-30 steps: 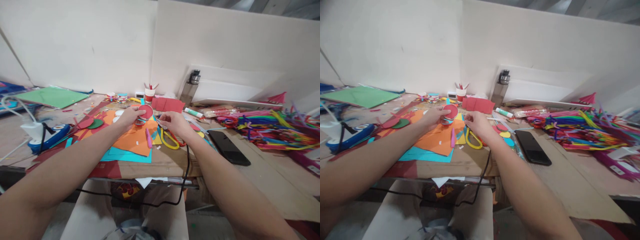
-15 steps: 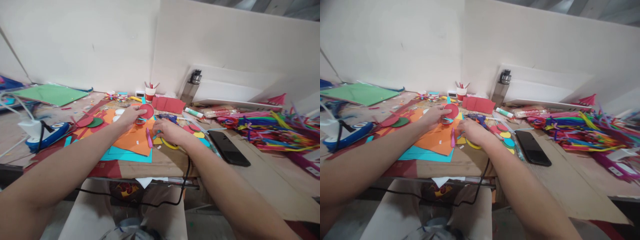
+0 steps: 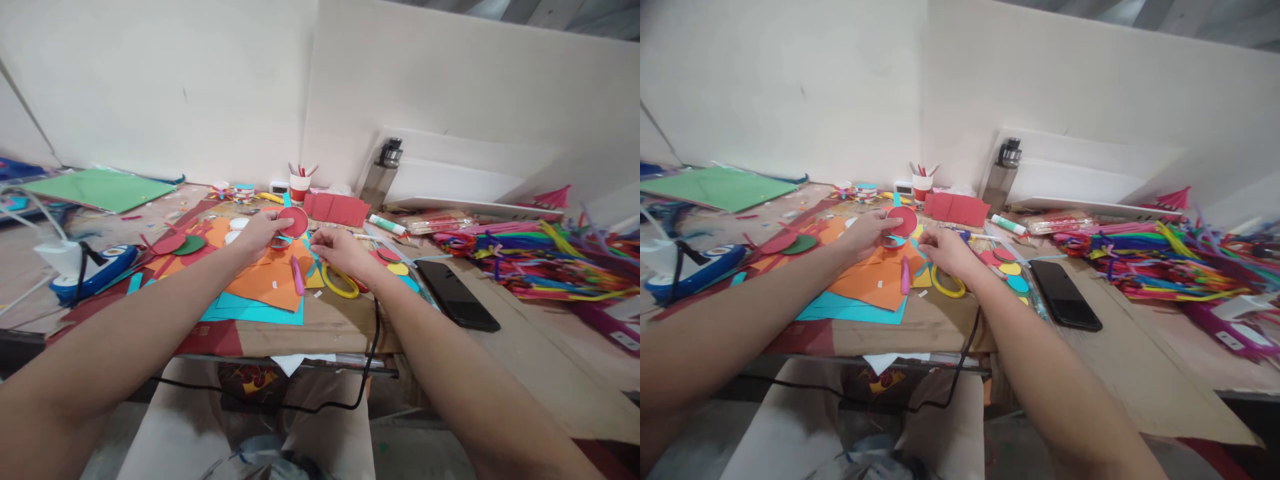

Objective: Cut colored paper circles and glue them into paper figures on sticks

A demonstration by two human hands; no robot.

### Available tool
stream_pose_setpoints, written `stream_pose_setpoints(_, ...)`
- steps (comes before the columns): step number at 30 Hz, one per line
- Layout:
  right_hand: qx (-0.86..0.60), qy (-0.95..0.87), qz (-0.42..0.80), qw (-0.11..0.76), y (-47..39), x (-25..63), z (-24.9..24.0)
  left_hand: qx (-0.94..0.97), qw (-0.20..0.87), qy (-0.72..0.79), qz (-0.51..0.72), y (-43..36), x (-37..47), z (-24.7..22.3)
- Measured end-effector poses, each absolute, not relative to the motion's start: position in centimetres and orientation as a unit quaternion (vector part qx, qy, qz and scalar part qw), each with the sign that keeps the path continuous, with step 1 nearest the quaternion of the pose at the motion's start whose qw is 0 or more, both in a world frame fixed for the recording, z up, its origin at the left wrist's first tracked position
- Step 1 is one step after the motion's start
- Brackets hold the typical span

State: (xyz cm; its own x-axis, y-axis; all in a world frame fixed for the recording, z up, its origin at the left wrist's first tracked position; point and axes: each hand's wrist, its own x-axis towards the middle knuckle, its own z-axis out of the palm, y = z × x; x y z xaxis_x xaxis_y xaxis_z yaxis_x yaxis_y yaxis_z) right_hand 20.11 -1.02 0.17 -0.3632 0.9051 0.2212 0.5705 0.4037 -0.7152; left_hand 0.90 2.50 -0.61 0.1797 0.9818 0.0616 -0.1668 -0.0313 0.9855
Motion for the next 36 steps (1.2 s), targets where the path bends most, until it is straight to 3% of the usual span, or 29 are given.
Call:
stream_pose_setpoints(5, -0.49, -0.654, 0.429, 0.384, -1.6, 19.6, 1.0, 0.518, 0.576, 0.388, 0.499, 2.6, 0.9, -0.8)
stream_pose_setpoints(19, -0.486, -0.529, 0.423, 0.553, -1.5, 19.1, 0.8, 0.465, 0.603, 0.381, 0.525, 1.5, 2.3, -0.3)
stream_pose_setpoints(24, -0.456, -0.49, 0.476, 0.57, -1.6, 18.6, 0.4, 0.452, 0.608, 0.366, 0.54, 1.3, 2.7, -0.3)
stream_pose_setpoints(36, -0.531, -0.49, 0.418, 0.551, -1.5, 17.7, -0.5, 0.455, 0.633, 0.311, 0.543, 0.8, 3.0, -0.1)
